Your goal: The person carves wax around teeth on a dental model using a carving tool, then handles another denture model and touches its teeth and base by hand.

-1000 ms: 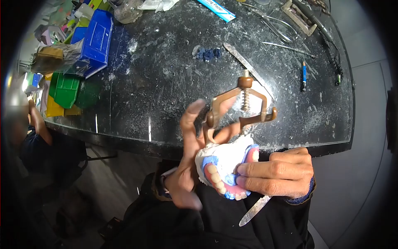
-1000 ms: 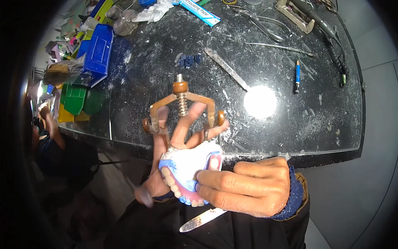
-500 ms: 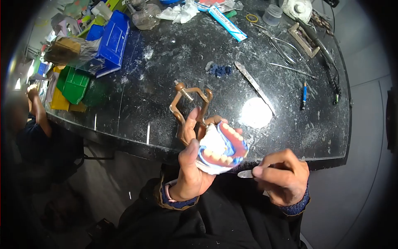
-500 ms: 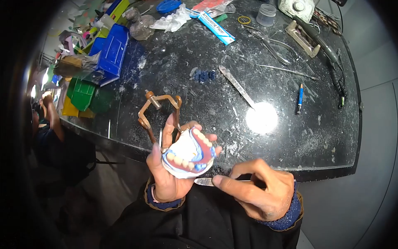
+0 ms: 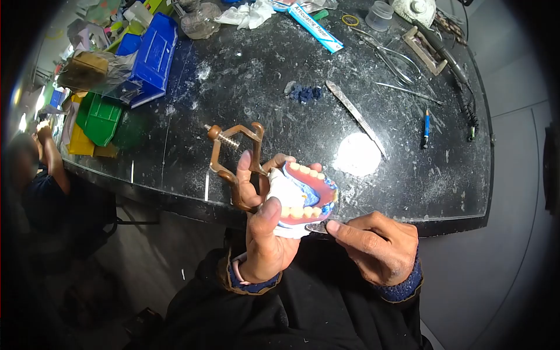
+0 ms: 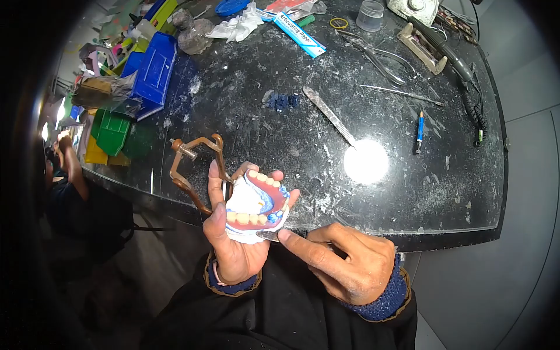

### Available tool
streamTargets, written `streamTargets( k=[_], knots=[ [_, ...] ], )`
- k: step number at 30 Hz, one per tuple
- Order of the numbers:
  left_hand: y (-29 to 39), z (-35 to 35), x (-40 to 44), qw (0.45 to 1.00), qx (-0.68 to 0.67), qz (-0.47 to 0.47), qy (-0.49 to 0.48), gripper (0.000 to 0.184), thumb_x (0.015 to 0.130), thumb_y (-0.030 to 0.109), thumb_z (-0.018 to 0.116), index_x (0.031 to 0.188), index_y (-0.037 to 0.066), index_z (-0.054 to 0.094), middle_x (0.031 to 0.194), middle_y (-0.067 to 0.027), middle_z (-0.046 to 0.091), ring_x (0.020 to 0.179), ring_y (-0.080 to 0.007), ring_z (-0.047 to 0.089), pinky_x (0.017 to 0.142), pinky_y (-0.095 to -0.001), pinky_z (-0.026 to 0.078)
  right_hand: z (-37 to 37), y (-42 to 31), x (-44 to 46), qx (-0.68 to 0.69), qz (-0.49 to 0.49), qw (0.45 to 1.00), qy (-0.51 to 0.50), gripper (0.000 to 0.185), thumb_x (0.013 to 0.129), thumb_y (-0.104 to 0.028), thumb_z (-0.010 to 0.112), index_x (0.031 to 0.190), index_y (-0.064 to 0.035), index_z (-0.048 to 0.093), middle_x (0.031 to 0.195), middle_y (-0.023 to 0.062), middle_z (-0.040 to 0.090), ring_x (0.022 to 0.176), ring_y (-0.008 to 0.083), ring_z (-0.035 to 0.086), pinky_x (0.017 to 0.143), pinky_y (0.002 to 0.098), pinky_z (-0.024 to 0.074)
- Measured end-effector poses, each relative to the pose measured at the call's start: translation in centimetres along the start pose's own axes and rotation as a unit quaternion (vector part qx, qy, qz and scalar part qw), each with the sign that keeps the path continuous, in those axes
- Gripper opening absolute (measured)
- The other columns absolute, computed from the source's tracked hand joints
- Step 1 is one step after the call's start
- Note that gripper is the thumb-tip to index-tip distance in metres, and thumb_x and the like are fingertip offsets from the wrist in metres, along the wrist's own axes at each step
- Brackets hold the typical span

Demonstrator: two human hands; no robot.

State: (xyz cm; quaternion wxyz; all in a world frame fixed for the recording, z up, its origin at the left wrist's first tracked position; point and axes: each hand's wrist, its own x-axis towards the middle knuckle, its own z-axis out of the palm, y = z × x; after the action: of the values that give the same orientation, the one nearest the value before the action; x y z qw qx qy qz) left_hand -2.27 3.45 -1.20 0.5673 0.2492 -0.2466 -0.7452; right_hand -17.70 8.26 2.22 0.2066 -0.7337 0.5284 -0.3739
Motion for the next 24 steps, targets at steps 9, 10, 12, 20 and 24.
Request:
streamTargets(
  k=[9,10,12,20,24],
  knots=[
    [0.06,-0.46,0.2,0.996,-0.07,-0.029,-0.037,0.067,0.089,0.035,0.043,0.143,0.022,0.007,0.128,-0.0122,0.036,0.12,-0.0396,0.042,0.096,-0.0579,0.041,0.01,-0.41,0.12,0.019,-0.013,1.0,-0.002,0.04,0.064,-0.002,0.072,0.103,-0.0111,0.069,0.066,0.0024,0.056,0.053,0.0102,0.057,0.043,0.0229,0.0452],
    [0.18,-0.48,0.2,0.996,-0.073,-0.039,-0.037,0.068,0.089,0.037,0.044,0.143,0.021,0.007,0.128,-0.0122,0.036,0.12,-0.0399,0.042,0.096,-0.0585,0.04,-0.13,-0.59,0.25,0.024,-0.011,1.0,-0.005,0.041,0.063,0.0,0.074,0.102,-0.0106,0.07,0.066,0.0026,0.057,0.053,0.0103,0.057,0.043,0.023,0.0448],
    [0.36,-0.44,0.39,0.993,-0.098,-0.062,-0.037,0.07,0.088,0.039,0.044,0.143,0.02,0.007,0.128,-0.0123,0.037,0.12,-0.0395,0.042,0.096,-0.0587,0.04,-0.16,-0.61,0.31,0.029,-0.014,0.999,-0.003,0.042,0.061,0.003,0.076,0.101,-0.0101,0.07,0.066,0.0028,0.057,0.052,0.0103,0.056,0.043,0.023,0.0441],
    [0.32,-0.48,0.41,0.994,-0.093,-0.053,-0.018,0.068,0.087,0.037,0.045,0.142,0.018,0.01,0.126,-0.0123,0.039,0.12,-0.0384,0.043,0.097,-0.0589,0.04,0.1,-0.5,0.44,0.033,-0.018,0.999,0.007,0.044,0.06,0.005,0.074,0.101,-0.01,0.07,0.064,0.0027,0.057,0.051,0.0102,0.056,0.041,0.0224,0.0428],
    [-0.12,-0.29,0.1,0.999,-0.032,-0.003,0.035,0.066,0.089,0.031,0.044,0.142,0.019,0.007,0.129,-0.0131,0.037,0.12,-0.0369,0.043,0.098,-0.0557,0.04,0.05,-0.54,0.54,0.009,0.012,1.0,0.008,0.047,0.058,0.008,0.071,0.102,-0.0093,0.07,0.063,0.0032,0.056,0.051,0.011,0.056,0.042,0.0236,0.0438]
  ],
)
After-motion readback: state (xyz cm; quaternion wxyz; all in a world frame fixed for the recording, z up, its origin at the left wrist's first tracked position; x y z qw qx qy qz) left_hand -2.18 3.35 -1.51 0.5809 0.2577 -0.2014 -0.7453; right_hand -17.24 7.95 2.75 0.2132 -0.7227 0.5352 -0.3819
